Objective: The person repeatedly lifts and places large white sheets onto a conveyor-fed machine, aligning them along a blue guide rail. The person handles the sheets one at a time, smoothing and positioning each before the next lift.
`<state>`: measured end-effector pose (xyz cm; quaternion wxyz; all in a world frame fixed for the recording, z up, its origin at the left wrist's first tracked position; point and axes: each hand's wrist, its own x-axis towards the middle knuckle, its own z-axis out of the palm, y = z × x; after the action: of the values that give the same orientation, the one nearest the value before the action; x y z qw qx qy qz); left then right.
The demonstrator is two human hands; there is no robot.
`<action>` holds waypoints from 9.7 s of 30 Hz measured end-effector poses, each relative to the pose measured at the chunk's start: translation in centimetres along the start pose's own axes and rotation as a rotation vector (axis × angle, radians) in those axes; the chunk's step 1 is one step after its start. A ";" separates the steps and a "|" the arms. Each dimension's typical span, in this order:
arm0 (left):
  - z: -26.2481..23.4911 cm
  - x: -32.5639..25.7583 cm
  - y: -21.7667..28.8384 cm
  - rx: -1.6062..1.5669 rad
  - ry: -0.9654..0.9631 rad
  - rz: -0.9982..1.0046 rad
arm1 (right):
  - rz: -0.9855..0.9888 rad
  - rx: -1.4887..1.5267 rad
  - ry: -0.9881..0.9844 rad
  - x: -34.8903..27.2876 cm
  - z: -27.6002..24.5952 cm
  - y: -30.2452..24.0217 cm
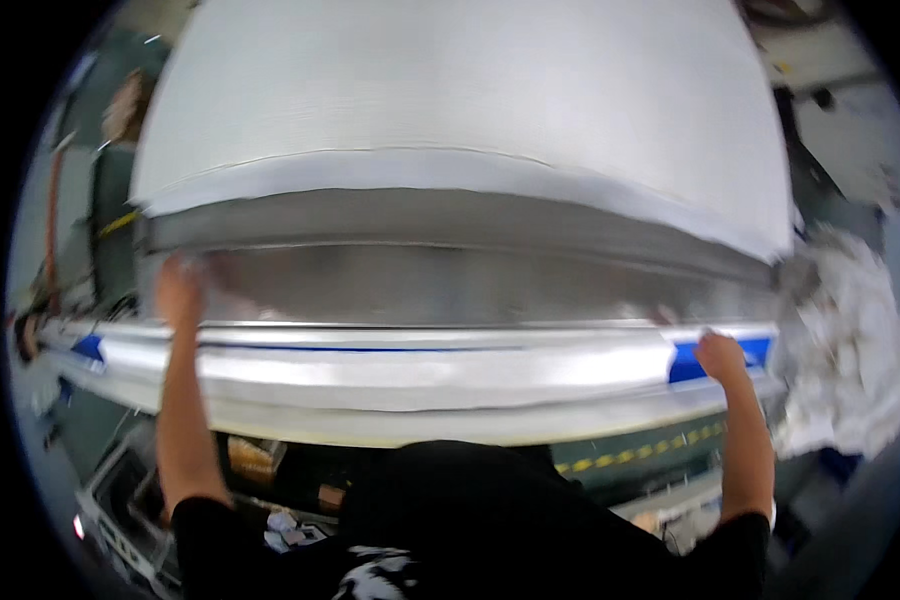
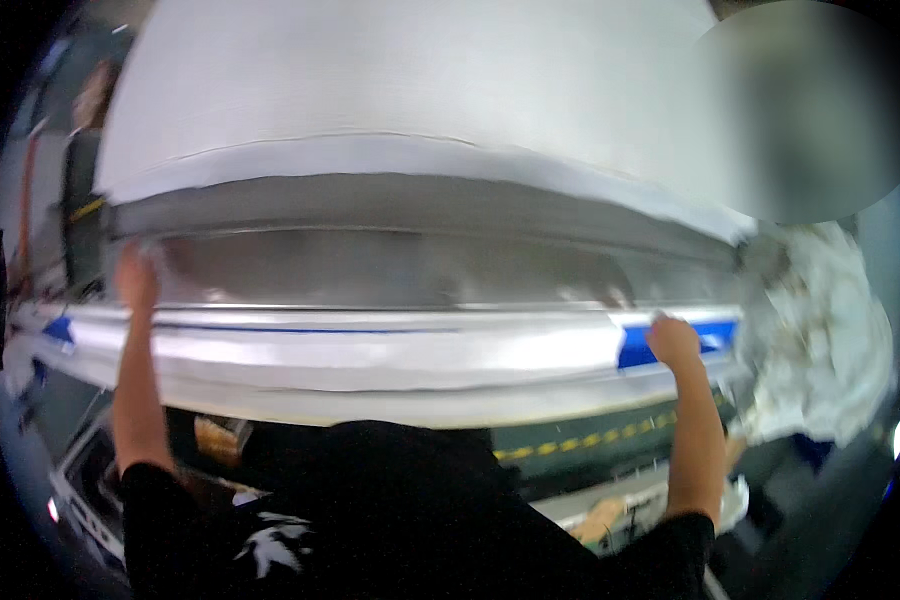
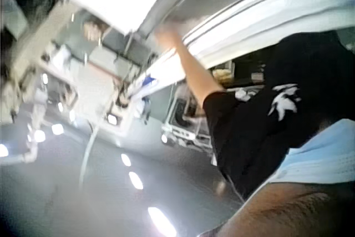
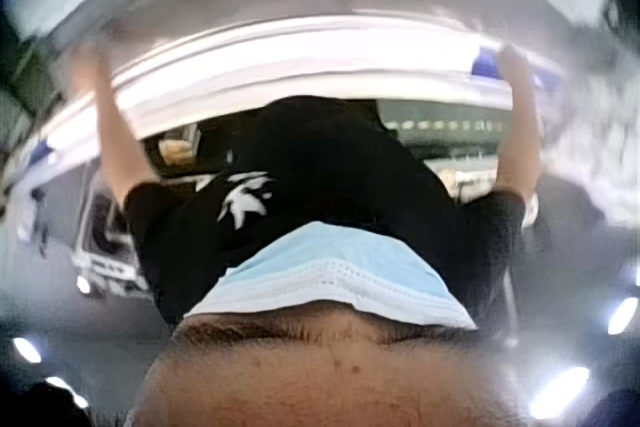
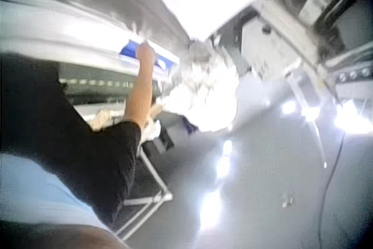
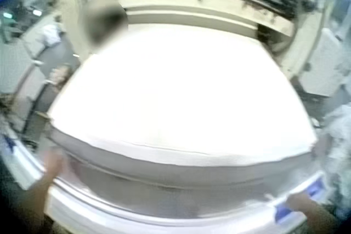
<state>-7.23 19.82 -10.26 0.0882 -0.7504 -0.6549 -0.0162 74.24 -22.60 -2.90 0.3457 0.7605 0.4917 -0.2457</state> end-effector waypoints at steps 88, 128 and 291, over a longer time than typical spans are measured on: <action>5.6 19.3 -10.6 0.356 -0.346 0.375 | 0.356 0.100 0.196 15.5 -8.5 17.0; -10.1 -4.8 -7.6 0.855 -1.270 0.387 | 0.015 -0.165 -0.115 -6.2 3.0 19.1; -8.3 -7.5 -9.3 0.420 -0.728 0.172 | 0.060 -0.041 -0.107 -4.1 8.2 16.3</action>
<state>-16.67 12.34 -2.09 0.0032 -0.7247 -0.5677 0.3905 87.33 -35.75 -0.60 0.3942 0.7534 0.4544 -0.2655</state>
